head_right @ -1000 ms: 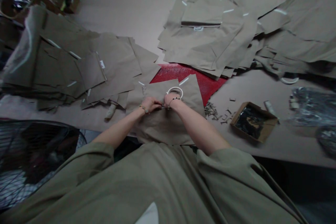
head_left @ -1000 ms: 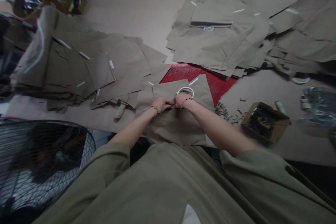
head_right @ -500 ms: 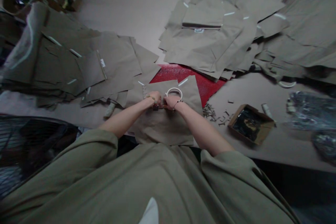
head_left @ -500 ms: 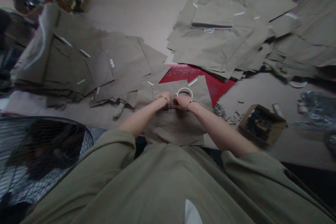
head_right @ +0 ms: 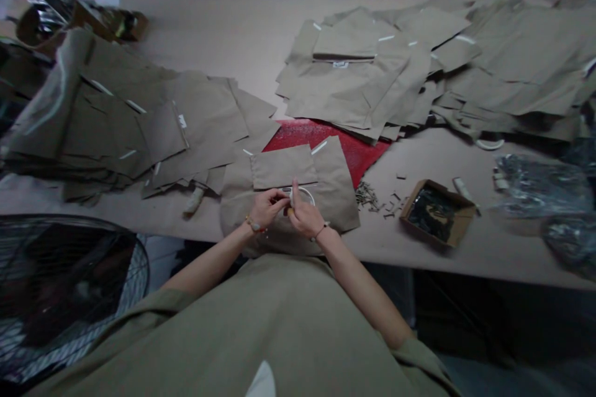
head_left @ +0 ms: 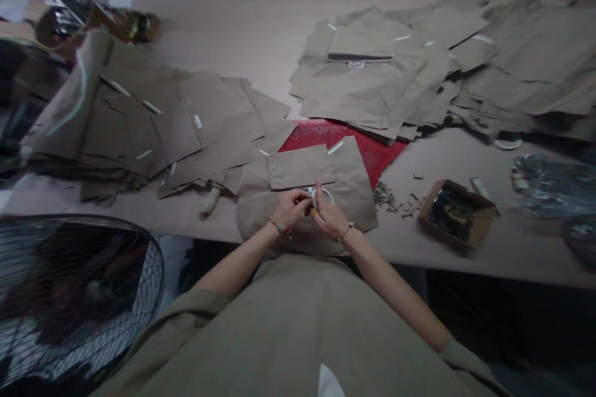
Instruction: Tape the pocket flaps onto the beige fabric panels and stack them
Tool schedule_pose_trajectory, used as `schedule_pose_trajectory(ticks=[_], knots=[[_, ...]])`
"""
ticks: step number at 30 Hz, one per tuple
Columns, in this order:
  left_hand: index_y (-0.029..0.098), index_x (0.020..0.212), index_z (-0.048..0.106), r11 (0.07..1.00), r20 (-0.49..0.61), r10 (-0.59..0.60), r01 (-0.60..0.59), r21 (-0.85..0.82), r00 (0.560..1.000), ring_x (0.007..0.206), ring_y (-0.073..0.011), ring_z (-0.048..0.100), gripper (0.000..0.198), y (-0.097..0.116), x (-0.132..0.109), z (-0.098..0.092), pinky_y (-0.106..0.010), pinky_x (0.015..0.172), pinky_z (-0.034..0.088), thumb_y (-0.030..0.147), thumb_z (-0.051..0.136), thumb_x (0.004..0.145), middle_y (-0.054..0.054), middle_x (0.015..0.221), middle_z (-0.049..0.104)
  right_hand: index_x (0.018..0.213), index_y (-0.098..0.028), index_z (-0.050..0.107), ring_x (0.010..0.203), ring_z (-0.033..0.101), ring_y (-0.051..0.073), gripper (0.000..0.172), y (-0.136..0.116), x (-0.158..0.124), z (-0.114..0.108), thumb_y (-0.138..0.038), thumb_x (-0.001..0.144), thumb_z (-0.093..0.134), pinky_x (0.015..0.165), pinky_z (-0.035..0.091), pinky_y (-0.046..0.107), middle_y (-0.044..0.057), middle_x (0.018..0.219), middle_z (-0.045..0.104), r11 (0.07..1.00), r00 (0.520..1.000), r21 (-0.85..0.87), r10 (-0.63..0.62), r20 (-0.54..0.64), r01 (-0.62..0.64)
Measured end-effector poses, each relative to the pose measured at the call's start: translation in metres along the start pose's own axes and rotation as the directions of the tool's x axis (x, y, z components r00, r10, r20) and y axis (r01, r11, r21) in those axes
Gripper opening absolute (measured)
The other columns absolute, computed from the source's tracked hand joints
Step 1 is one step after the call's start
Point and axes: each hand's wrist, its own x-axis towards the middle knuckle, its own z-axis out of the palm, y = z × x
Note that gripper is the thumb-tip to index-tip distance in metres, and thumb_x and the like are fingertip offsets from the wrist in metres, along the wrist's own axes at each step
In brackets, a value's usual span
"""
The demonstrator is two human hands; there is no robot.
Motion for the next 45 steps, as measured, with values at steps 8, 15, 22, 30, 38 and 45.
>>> schedule_pose_trajectory(ticks=[8,15,22,30,38,45], knots=[[0.018,0.1,0.07,0.922,-0.136,0.137,-0.076,0.381,0.981,0.088,-0.019,0.065,0.012,0.006,-0.029,-0.007,-0.032,0.084,0.052,0.022,0.063,0.091,-0.008,0.097,0.073,0.117,-0.024,0.069,0.085,0.069,0.021,0.029,-0.002,-0.011,-0.003,-0.039,0.101,0.049,0.072,0.044,0.027,0.006,0.095,0.076,0.996,0.995,0.021,0.084,-0.056,-0.083],[0.02,0.092,0.069,0.869,0.012,0.118,-0.109,0.483,0.993,0.095,-0.0217,0.065,0.014,-0.003,-0.024,-0.001,-0.034,0.089,0.052,0.022,0.056,0.097,-0.008,0.095,0.072,0.105,-0.024,0.071,0.08,0.067,0.018,0.025,-0.005,-0.005,-0.003,-0.038,0.101,0.051,0.069,0.042,0.024,0.003,0.087,0.075,0.987,0.992,0.112,0.122,-0.034,-0.118],[0.02,0.113,0.068,0.956,0.144,0.041,-0.081,0.283,0.989,0.095,-0.0185,0.067,0.02,0.0,-0.011,-0.009,-0.029,0.08,0.052,0.025,0.059,0.095,-0.006,0.105,0.074,0.11,-0.026,0.071,0.085,0.067,0.019,0.025,-0.006,-0.004,-0.023,-0.038,0.101,0.052,0.068,0.039,0.025,0.003,0.096,0.075,0.996,0.995,-0.02,0.09,0.034,-0.089],[0.02,0.1,0.069,0.906,0.121,-0.052,-0.004,0.424,0.991,0.086,-0.0189,0.065,0.012,0.012,-0.012,-0.006,-0.03,0.08,0.05,0.025,0.058,0.096,-0.005,0.091,0.073,0.113,-0.027,0.071,0.088,0.068,0.021,0.031,-0.013,-0.007,-0.029,-0.043,0.103,0.046,0.066,0.037,0.026,0.005,0.099,0.076,0.972,0.979,-0.133,0.2,0.037,-0.193],[0.021,0.09,0.067,0.847,0.107,0.039,-0.09,0.524,0.993,0.093,-0.0228,0.063,0.014,0.021,-0.012,0.005,-0.034,0.085,0.05,0.02,0.055,0.097,-0.008,0.093,0.07,0.1,-0.024,0.072,0.076,0.064,0.02,0.034,0.0,-0.008,-0.016,-0.05,0.098,0.05,0.065,0.04,0.026,0.005,0.083,0.072,0.971,0.981,0.156,0.188,-0.043,-0.179],[0.02,0.097,0.068,0.873,0.125,0.085,-0.134,0.468,0.989,0.097,-0.0222,0.062,0.02,0.019,-0.006,0.001,-0.034,0.091,0.049,0.02,0.048,0.098,-0.009,0.097,0.071,0.102,-0.018,0.063,0.052,0.044,0.013,0.063,0.041,-0.001,-0.009,-0.075,0.083,0.046,0.052,0.038,0.025,0.001,0.069,0.059,0.656,0.816,0.727,0.524,-0.245,-0.203]])
